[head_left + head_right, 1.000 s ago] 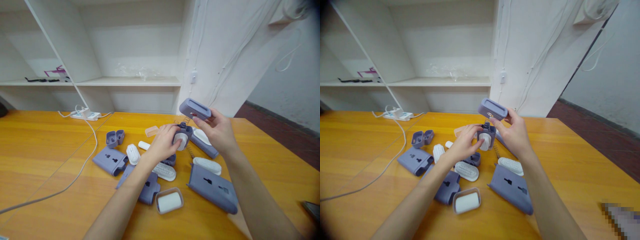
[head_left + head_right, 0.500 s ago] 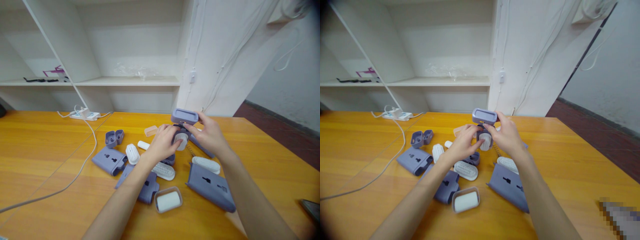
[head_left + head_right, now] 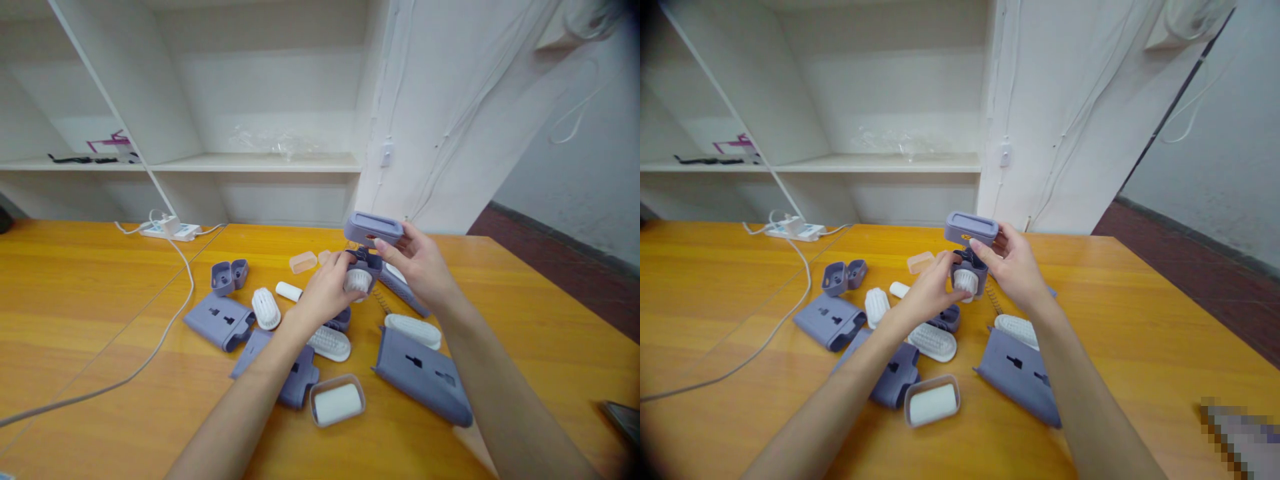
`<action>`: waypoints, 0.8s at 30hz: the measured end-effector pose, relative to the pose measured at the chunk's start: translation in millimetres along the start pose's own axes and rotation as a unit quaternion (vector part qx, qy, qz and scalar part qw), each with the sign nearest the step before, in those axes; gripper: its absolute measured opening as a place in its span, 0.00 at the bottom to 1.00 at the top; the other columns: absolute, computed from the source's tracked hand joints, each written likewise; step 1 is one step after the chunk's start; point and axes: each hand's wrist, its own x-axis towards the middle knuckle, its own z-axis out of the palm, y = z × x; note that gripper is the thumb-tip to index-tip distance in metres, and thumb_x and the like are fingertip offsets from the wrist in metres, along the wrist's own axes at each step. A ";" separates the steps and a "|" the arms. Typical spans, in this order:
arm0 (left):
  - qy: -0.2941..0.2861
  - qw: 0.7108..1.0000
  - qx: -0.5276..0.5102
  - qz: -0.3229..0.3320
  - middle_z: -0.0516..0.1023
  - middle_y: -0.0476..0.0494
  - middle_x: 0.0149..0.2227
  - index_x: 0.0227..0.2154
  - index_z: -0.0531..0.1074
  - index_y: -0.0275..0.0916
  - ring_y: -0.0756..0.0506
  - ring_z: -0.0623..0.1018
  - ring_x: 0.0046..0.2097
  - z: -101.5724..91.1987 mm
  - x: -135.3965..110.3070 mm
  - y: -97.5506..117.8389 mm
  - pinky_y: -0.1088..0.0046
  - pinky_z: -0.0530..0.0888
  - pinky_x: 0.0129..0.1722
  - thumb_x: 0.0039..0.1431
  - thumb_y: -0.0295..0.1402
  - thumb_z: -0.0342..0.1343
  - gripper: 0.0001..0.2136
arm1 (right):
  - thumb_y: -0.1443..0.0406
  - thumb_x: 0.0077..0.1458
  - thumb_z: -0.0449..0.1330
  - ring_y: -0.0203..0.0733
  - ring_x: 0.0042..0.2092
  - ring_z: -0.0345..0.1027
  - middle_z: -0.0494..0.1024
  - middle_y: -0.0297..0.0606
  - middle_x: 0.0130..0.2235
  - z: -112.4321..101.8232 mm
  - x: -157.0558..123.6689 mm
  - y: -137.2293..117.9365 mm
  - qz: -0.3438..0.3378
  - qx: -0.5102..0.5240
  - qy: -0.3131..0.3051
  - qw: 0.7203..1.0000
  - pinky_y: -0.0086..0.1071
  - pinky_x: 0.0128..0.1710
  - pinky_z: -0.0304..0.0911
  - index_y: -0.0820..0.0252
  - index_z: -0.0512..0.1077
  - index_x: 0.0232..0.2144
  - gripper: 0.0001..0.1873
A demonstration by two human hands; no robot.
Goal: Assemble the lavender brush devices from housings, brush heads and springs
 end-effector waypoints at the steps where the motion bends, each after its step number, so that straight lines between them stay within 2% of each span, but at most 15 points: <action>1: 0.003 1.000 0.004 -0.005 0.71 0.40 0.49 0.47 0.62 0.40 0.39 0.72 0.51 0.5 -0.2 0.2 0.61 0.70 0.49 0.49 0.34 0.65 0.24 | 0.58 0.52 0.67 0.46 0.49 0.73 0.79 0.41 0.48 0.2 0.0 0.6 0.001 0.000 0.000 1.000 0.42 0.51 0.68 0.57 0.71 0.43 0.18; 7: 0.036 0.997 0.007 -0.063 0.71 0.38 0.48 0.47 0.62 0.39 0.38 0.73 0.48 8.8 -3.3 8.4 0.59 0.71 0.46 0.44 0.46 0.67 0.30 | 0.57 0.49 0.68 0.47 0.50 0.73 0.79 0.41 0.47 6.8 -1.2 4.0 0.025 0.016 0.033 0.999 0.45 0.52 0.68 0.56 0.70 0.44 0.21; 11: 0.074 0.990 0.005 -0.120 0.71 0.40 0.46 0.42 0.65 0.40 0.41 0.75 0.45 13.5 -2.8 11.7 0.61 0.72 0.45 0.47 0.39 0.65 0.21 | 0.57 0.49 0.68 0.46 0.49 0.73 0.79 0.43 0.48 17.9 -5.5 -1.5 0.020 0.012 0.014 1.000 0.44 0.51 0.69 0.57 0.70 0.43 0.21; 15: 0.098 0.992 -0.002 -0.081 0.72 0.41 0.44 0.43 0.66 0.39 0.41 0.74 0.46 12.1 -0.6 9.1 0.63 0.73 0.45 0.47 0.33 0.63 0.19 | 0.58 0.48 0.68 0.46 0.48 0.74 0.79 0.43 0.46 22.0 -8.3 -10.9 0.015 -0.010 0.002 1.000 0.41 0.47 0.71 0.57 0.68 0.43 0.21; 18: 0.138 0.989 0.010 -0.051 0.73 0.41 0.44 0.43 0.68 0.39 0.42 0.74 0.47 8.2 1.0 9.3 0.64 0.72 0.46 0.48 0.30 0.62 0.18 | 0.60 0.48 0.68 0.46 0.47 0.74 0.79 0.40 0.47 19.2 -10.0 -17.8 -0.013 -0.035 0.006 0.999 0.42 0.48 0.70 0.55 0.67 0.47 0.24; 21: 0.162 0.986 0.010 -0.031 0.74 0.42 0.46 0.44 0.70 0.40 0.42 0.74 0.50 1.9 2.7 11.8 0.64 0.71 0.50 0.49 0.30 0.62 0.17 | 0.61 0.50 0.67 0.46 0.47 0.74 0.79 0.39 0.46 16.8 -12.9 -24.2 -0.044 -0.072 -0.022 0.996 0.43 0.49 0.69 0.53 0.66 0.51 0.26; 24: 0.173 0.984 0.011 -0.031 0.75 0.42 0.45 0.44 0.71 0.41 0.41 0.74 0.51 -5.2 3.2 14.0 0.66 0.71 0.49 0.51 0.33 0.62 0.16 | 0.61 0.51 0.66 0.45 0.47 0.74 0.79 0.39 0.45 16.9 -16.3 -28.6 -0.077 -0.115 -0.037 0.990 0.42 0.50 0.68 0.54 0.68 0.49 0.22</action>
